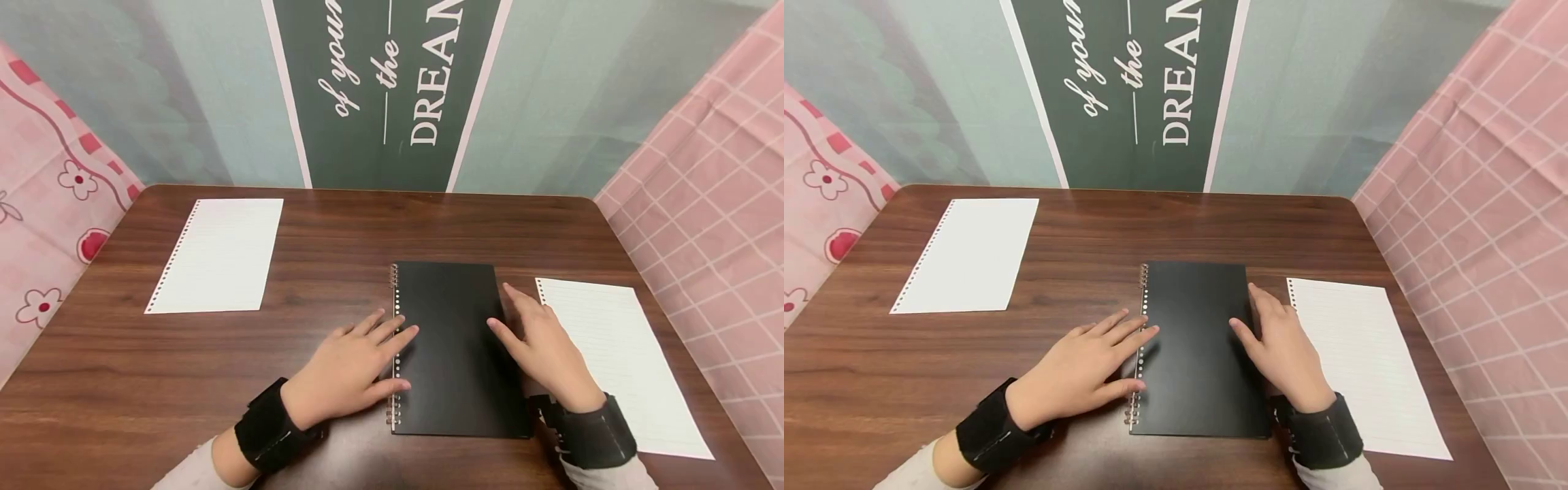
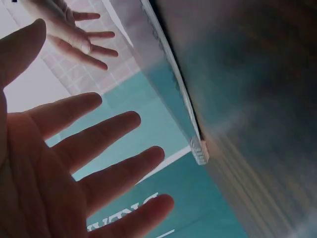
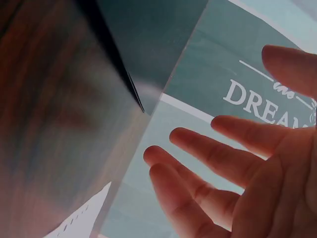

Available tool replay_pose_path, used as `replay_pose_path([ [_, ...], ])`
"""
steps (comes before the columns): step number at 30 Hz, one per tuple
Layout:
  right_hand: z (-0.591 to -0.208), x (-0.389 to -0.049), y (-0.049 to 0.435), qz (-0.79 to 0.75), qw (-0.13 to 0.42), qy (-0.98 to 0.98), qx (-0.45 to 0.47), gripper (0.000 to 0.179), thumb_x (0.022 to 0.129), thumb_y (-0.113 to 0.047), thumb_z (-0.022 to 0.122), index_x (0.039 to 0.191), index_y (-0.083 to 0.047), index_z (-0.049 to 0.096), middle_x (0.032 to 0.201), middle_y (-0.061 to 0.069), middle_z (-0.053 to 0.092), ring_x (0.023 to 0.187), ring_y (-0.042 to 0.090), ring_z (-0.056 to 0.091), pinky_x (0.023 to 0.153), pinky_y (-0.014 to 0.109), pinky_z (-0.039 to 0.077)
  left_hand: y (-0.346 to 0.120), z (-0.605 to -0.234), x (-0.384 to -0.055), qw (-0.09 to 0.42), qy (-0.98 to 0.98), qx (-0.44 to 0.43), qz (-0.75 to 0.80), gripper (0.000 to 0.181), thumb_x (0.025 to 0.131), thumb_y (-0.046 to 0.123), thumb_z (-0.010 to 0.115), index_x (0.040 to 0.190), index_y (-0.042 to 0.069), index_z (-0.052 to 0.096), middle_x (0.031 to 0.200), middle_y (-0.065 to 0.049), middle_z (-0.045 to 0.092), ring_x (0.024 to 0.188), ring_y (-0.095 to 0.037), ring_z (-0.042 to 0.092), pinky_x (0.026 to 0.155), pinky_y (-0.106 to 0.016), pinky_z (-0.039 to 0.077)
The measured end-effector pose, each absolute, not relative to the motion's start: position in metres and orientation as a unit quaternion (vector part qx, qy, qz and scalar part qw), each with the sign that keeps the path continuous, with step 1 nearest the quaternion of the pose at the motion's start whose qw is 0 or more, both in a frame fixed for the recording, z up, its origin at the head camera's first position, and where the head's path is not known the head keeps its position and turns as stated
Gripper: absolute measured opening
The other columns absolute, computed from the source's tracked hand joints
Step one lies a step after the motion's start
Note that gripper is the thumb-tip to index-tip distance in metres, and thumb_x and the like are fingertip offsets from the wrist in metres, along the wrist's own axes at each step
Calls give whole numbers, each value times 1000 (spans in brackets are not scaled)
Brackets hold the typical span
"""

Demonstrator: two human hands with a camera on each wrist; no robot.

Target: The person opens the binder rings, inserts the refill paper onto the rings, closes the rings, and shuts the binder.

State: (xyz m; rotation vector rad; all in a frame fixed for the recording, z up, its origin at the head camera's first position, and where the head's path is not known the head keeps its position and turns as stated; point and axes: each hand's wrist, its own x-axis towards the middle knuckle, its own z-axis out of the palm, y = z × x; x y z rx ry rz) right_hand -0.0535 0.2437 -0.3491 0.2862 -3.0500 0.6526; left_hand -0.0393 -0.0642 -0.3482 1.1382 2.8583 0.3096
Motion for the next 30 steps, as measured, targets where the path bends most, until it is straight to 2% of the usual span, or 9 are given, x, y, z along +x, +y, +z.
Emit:
replay_pose_path([
  [8,-349,-58,252,280,-27,-959,46,62,100,-32,58,146,7,40,133,30,57,110,43,62,83,56,52,-51,-354,-31,-23,915,399,61,57,94,58,55,139,22,58,142,1,59,130,-27,56,88,-44,55],
  [14,-352,-66,259,301,-37,-953,18,56,101,-29,56,141,9,46,118,27,65,105,41,66,78,47,53,-46,-355,-26,-86,917,386,59,51,92,55,60,127,19,68,126,6,68,116,-19,63,75,-36,57],
  [18,-351,-73,262,321,-46,-946,10,51,101,-26,56,137,9,50,105,23,68,87,29,69,72,34,50,-42,-356,-22,-119,912,385,70,47,89,53,65,117,17,72,116,7,71,108,-16,68,75,-32,59],
  [23,-351,-78,262,372,-76,-925,-9,52,101,-26,56,139,9,48,114,27,67,80,17,68,69,24,51,-38,-358,-17,-126,909,390,75,41,88,50,68,110,16,73,109,6,73,105,-15,70,76,-31,59],
  [30,-353,-80,264,403,-91,-910,-28,52,103,-24,53,141,11,45,122,32,63,80,14,69,69,23,53,-30,-361,-6,-130,902,409,48,43,88,51,68,110,14,72,102,5,72,85,-14,61,65,-24,54],
])
